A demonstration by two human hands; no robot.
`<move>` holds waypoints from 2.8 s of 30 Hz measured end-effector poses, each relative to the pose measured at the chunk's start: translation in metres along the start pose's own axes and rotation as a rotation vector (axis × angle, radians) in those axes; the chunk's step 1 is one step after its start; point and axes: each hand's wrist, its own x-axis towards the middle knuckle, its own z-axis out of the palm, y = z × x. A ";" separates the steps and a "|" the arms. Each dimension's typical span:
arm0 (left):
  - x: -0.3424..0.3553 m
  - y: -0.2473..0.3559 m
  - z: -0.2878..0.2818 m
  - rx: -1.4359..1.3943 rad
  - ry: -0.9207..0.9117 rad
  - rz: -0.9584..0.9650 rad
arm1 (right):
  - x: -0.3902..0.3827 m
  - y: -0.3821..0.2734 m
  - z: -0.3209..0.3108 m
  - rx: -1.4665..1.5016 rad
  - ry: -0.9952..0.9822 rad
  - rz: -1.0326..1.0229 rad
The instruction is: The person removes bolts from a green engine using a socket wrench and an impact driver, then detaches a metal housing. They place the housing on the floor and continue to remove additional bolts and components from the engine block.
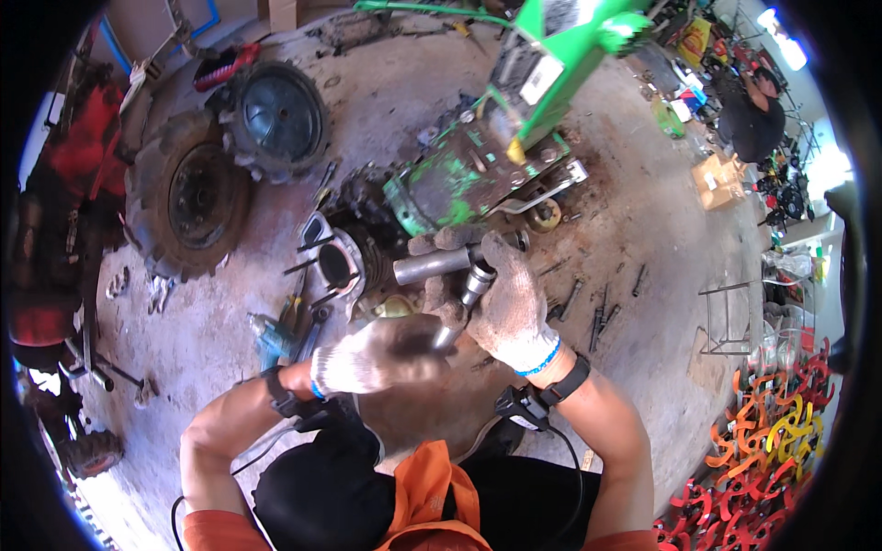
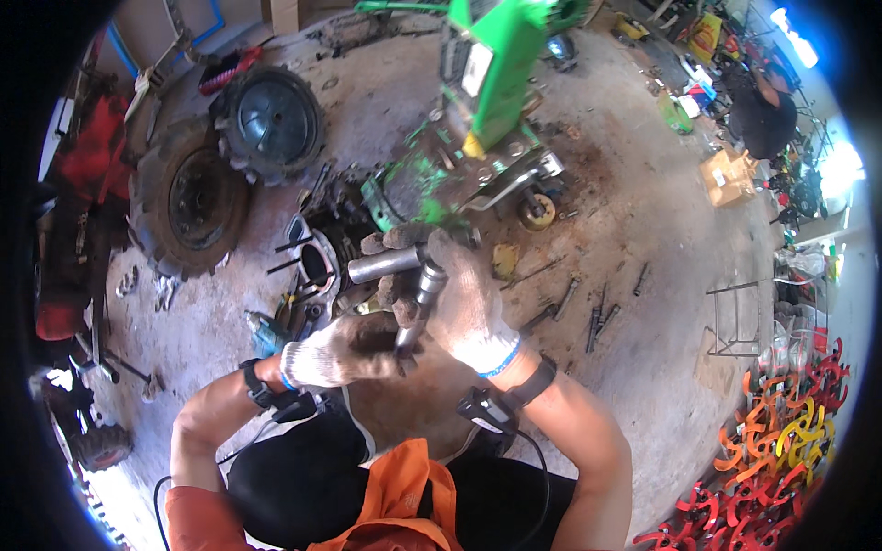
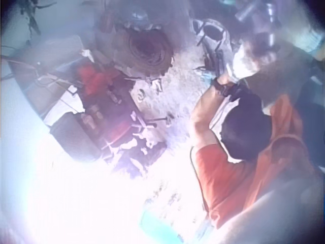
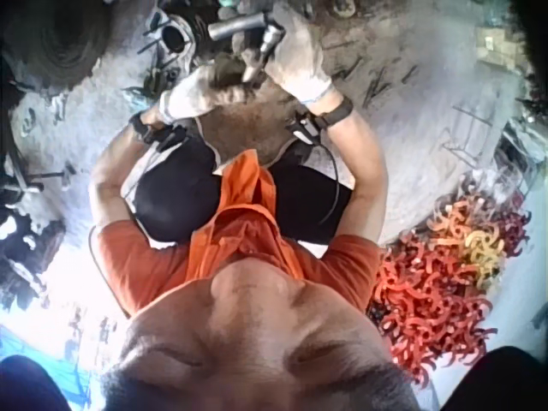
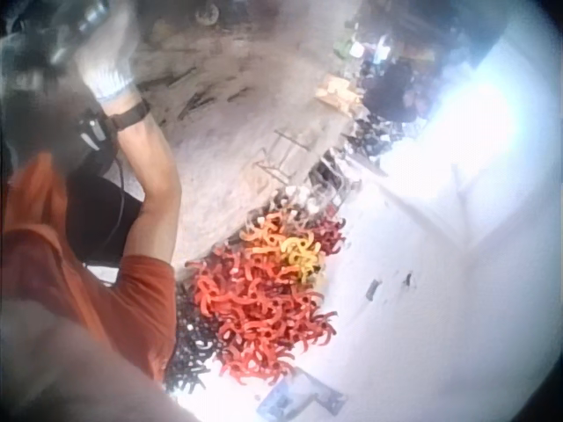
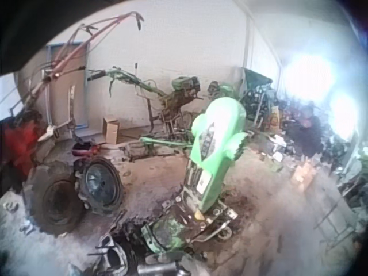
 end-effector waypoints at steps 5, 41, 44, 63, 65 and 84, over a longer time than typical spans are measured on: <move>0.032 0.020 0.019 0.061 0.251 0.146 | -0.025 -0.040 -0.024 -0.732 0.036 -0.325; 0.103 0.028 0.030 -0.486 0.254 0.557 | -0.041 -0.062 -0.037 -0.582 0.153 -0.497; 0.101 0.028 0.029 -0.494 0.257 0.552 | -0.040 -0.062 -0.039 -0.906 0.173 -0.590; 0.099 0.036 0.033 -0.545 0.340 0.595 | -0.020 -0.062 -0.038 -0.638 -0.095 -0.534; 0.099 0.037 0.032 -0.570 0.318 0.599 | -0.019 -0.065 -0.038 -0.613 -0.126 -0.546; 0.102 0.028 0.027 -0.560 0.390 0.592 | -0.015 -0.065 -0.038 -0.816 0.005 -0.523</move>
